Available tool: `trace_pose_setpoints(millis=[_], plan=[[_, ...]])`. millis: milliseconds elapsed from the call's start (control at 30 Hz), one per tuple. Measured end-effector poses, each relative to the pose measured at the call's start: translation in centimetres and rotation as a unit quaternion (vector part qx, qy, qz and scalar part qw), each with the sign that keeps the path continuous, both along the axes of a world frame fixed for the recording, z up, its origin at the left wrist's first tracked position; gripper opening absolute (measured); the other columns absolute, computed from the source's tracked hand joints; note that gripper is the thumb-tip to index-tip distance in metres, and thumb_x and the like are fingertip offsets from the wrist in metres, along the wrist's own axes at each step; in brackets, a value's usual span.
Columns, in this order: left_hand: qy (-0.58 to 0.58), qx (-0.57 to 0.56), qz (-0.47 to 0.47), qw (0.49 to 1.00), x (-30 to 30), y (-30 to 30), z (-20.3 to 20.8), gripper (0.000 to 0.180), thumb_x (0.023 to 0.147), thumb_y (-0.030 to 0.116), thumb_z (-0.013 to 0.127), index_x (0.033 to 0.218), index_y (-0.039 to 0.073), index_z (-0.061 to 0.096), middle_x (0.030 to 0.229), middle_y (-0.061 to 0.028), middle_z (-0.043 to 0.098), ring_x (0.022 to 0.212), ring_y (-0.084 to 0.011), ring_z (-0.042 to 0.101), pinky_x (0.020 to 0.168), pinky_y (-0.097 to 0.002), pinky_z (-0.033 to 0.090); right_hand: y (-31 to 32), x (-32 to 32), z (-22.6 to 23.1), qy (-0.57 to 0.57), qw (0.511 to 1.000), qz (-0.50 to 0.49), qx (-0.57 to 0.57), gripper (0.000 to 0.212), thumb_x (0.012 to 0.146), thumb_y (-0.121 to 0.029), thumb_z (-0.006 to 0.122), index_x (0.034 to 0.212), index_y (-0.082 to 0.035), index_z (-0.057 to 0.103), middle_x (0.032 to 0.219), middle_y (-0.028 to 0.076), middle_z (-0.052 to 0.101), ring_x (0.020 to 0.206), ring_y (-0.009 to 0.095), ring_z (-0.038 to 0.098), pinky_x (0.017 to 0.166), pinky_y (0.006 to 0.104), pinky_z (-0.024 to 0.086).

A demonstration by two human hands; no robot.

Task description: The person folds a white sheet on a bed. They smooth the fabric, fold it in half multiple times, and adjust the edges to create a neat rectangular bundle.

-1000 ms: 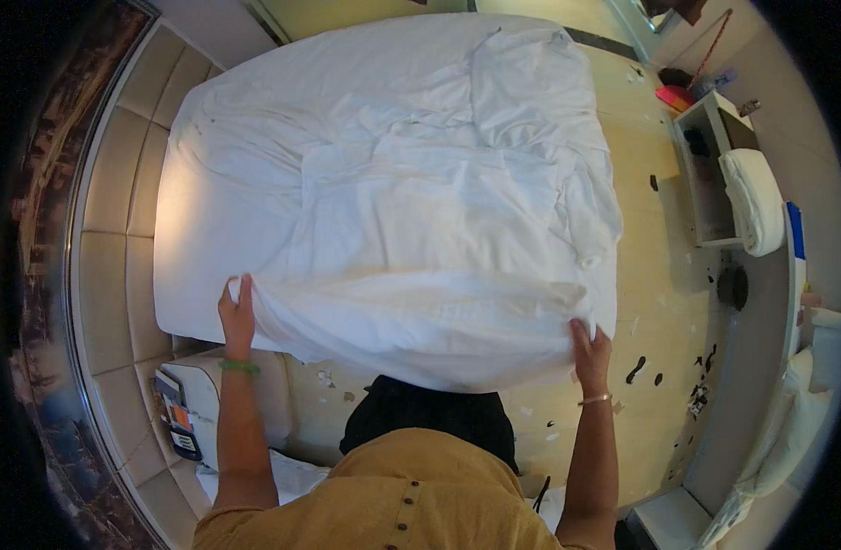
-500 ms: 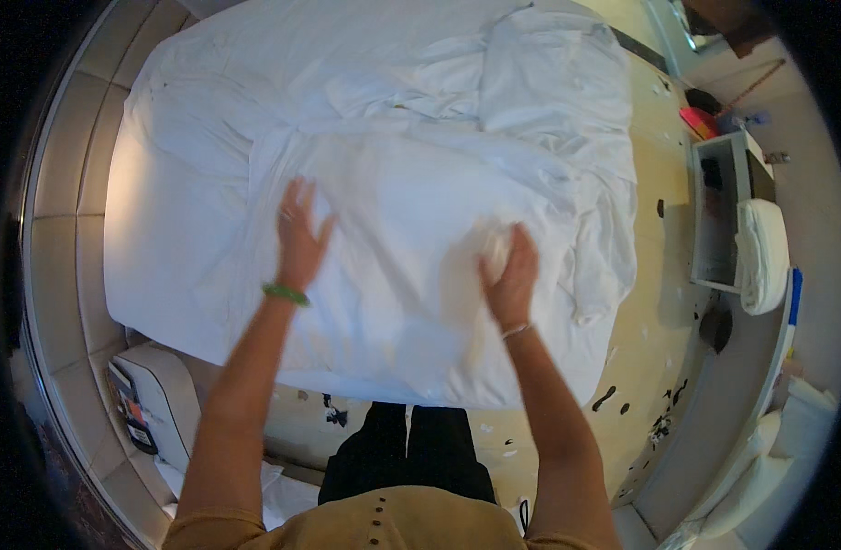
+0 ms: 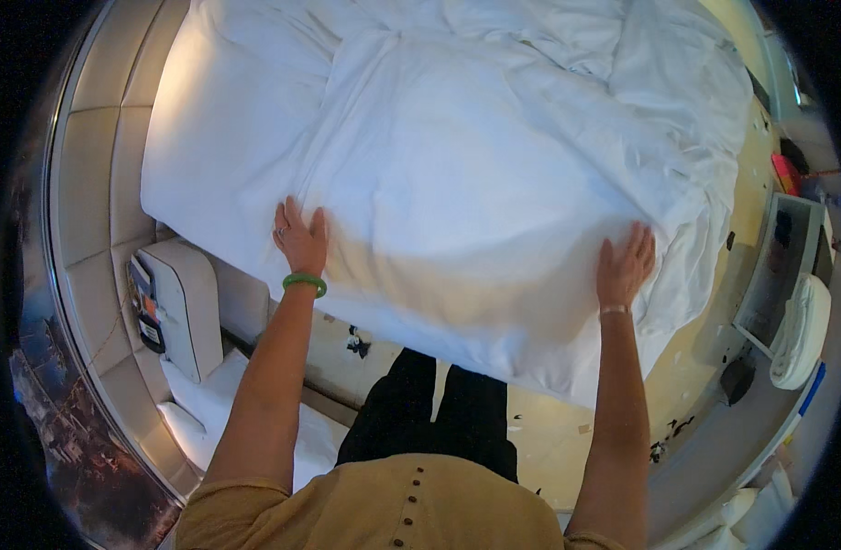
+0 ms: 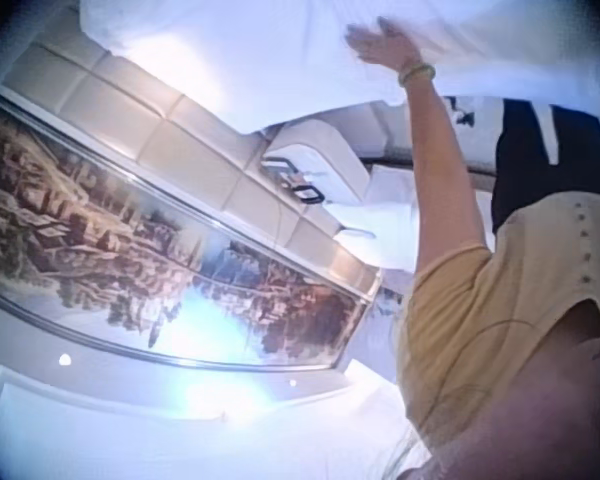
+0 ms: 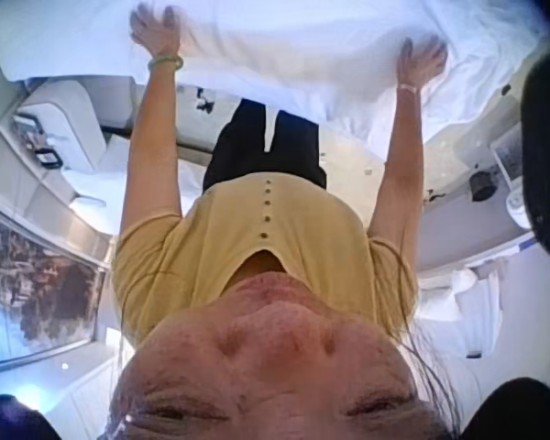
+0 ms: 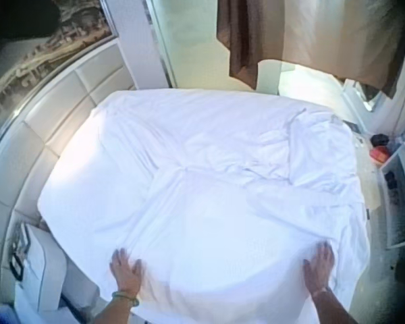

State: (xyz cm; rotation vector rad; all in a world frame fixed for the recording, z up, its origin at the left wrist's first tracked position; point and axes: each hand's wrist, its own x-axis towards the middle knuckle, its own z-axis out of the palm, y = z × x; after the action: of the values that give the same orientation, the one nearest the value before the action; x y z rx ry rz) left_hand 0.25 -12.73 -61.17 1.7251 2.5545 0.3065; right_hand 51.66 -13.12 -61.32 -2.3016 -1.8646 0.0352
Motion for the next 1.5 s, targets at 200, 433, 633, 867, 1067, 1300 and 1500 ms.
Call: trace_pose_setpoints(millis=[200,433,633,867,1067,1300,1500], plan=[[-0.057,0.045,0.034,0.997,-1.4,-5.6,-0.8,0.026,0.093,0.023,0.052,0.106,0.001,0.052,0.104,-0.0198,0.056,0.099,-0.0375,0.052,0.088,-0.0467,0.038,-19.9,-2.0,-2.6,0.131,0.936,-0.314,-0.087,0.054,0.089,-0.040,0.056,0.112,0.009,0.053,0.104,0.029,0.059,0.099,0.041,0.055,0.088,0.0437,0.042],[-0.097,0.067,0.045,0.992,-5.5,-5.2,2.1,0.018,0.094,0.014,0.046,0.091,-0.002,0.054,0.087,-0.0185,0.056,0.085,-0.0372,0.052,0.076,-0.0407,0.044,-17.5,-2.0,1.9,0.278,0.912,-0.303,0.001,0.039,0.095,-0.024,0.050,0.066,0.001,0.041,0.056,0.014,0.042,0.054,0.029,0.035,0.054,0.0399,0.035],[0.001,0.034,0.007,0.999,-3.2,-3.3,2.1,0.024,0.086,0.009,0.056,0.108,0.002,0.053,0.104,-0.0196,0.055,0.100,-0.0386,0.051,0.082,-0.0452,0.044,-18.4,-1.5,-1.0,0.110,0.973,-0.201,-0.041,0.039,0.085,-0.014,0.057,0.122,-0.002,0.047,0.114,0.018,0.051,0.107,0.035,0.047,0.094,0.0435,0.038],[-0.096,0.075,-0.099,0.988,5.6,16.6,0.1,0.047,0.088,0.025,0.056,0.125,-0.001,0.044,0.124,-0.0240,0.049,0.112,-0.0387,0.048,0.093,-0.0453,0.041,2.6,-2.2,2.1,0.113,0.984,-0.049,0.125,0.056,0.081,-0.008,0.062,0.133,-0.003,0.041,0.132,0.018,0.043,0.124,0.035,0.037,0.105,0.0455,0.029],[-0.104,-0.051,-0.106,0.988,4.9,28.0,-3.3,0.039,0.090,0.038,0.050,0.091,0.001,0.061,0.098,-0.0243,0.061,0.093,-0.0412,0.056,0.083,-0.0449,0.044,15.0,4.2,-0.2,-0.055,0.987,0.123,0.086,0.028,0.080,-0.012,0.061,0.107,-0.006,0.059,0.104,0.010,0.058,0.105,0.029,0.051,0.098,0.0416,0.034],[-0.110,0.112,-0.060,0.986,6.1,32.5,0.6,0.029,0.092,0.029,0.048,0.093,0.001,0.058,0.092,-0.0196,0.059,0.090,-0.0384,0.054,0.080,-0.0451,0.044,19.5,3.4,1.0,-0.078,0.988,0.055,0.122,0.025,0.081,-0.015,0.060,0.105,-0.010,0.062,0.104,0.008,0.059,0.103,0.028,0.052,0.097,0.0432,0.036],[-0.097,0.185,-0.435,0.876,16.9,20.7,0.4,0.047,0.087,0.019,0.056,0.130,0.003,0.045,0.136,-0.0159,0.043,0.130,-0.0327,0.034,0.107,-0.0512,0.024,12.5,-11.2,0.3,0.130,0.950,0.271,0.083,0.051,0.082,-0.025,0.061,0.129,-0.011,0.048,0.137,0.009,0.043,0.131,0.026,0.035,0.110,0.0445,0.024]])
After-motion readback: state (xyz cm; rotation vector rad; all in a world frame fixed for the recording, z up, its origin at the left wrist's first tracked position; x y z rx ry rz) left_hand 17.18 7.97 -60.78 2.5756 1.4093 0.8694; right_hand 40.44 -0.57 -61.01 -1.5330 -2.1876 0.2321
